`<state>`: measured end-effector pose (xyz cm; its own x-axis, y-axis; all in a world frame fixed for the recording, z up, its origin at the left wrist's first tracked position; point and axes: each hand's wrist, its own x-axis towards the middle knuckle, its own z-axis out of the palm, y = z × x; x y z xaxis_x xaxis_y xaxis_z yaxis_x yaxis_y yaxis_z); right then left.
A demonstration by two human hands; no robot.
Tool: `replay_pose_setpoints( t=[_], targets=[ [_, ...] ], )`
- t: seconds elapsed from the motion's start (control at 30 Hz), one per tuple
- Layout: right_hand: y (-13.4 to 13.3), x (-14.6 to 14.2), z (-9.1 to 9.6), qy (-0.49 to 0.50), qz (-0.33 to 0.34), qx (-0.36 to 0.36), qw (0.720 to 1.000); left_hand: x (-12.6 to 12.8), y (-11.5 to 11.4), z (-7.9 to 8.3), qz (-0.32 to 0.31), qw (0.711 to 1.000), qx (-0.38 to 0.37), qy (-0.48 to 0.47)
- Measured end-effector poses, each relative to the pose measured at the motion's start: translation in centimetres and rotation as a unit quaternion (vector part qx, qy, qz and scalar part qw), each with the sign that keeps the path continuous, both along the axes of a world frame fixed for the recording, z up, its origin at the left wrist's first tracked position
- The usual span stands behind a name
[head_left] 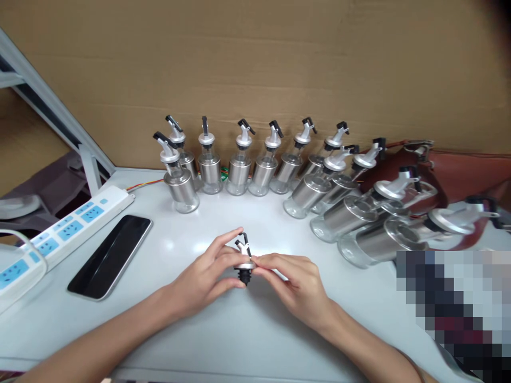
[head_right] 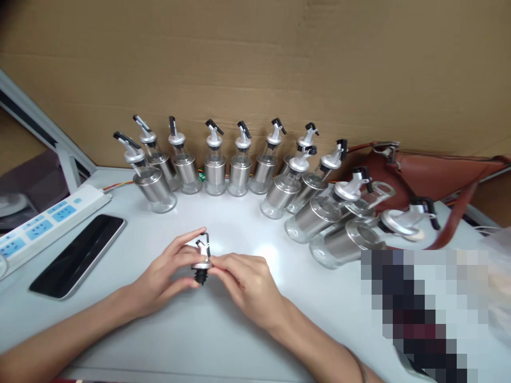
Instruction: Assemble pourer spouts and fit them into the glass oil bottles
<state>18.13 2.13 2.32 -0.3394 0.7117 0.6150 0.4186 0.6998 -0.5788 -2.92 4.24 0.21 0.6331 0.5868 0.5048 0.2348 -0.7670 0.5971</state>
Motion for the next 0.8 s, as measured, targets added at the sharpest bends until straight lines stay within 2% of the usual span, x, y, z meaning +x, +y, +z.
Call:
replay_pose_setpoints(
  t=[0.1, 0.23, 0.37, 0.53, 0.67, 0.8],
  targets=[
    [0.0, -0.1, 0.1, 0.014, -0.012, -0.027, 0.999, 0.0, -0.1, -0.2, 0.005, 1.0, -0.011, -0.003],
    [0.0, 0.0, 0.1, 0.058, -0.039, -0.118, 0.99, -0.1, -0.3, -0.1, 0.036, 0.999, -0.006, 0.003],
    [-0.1, 0.0, 0.0, 0.066, 0.003, -0.169, 0.983, -0.3, -0.3, 0.3, 0.031, 0.999, -0.002, 0.029],
    [-0.1, -0.1, 0.0, 0.023, 0.067, -0.186, 0.98, -0.4, 0.0, -0.5, 0.043, 0.997, 0.021, 0.058],
    [-0.1, -0.2, 0.3, 0.027, 0.066, -0.204, 0.976, -0.1, 0.2, -1.2, 0.054, 0.996, 0.019, 0.063],
    [0.0, -0.4, 1.0, -0.033, 0.047, -0.163, 0.985, 0.2, 0.3, -1.2, 0.04, 0.998, 0.018, 0.038]
  ],
)
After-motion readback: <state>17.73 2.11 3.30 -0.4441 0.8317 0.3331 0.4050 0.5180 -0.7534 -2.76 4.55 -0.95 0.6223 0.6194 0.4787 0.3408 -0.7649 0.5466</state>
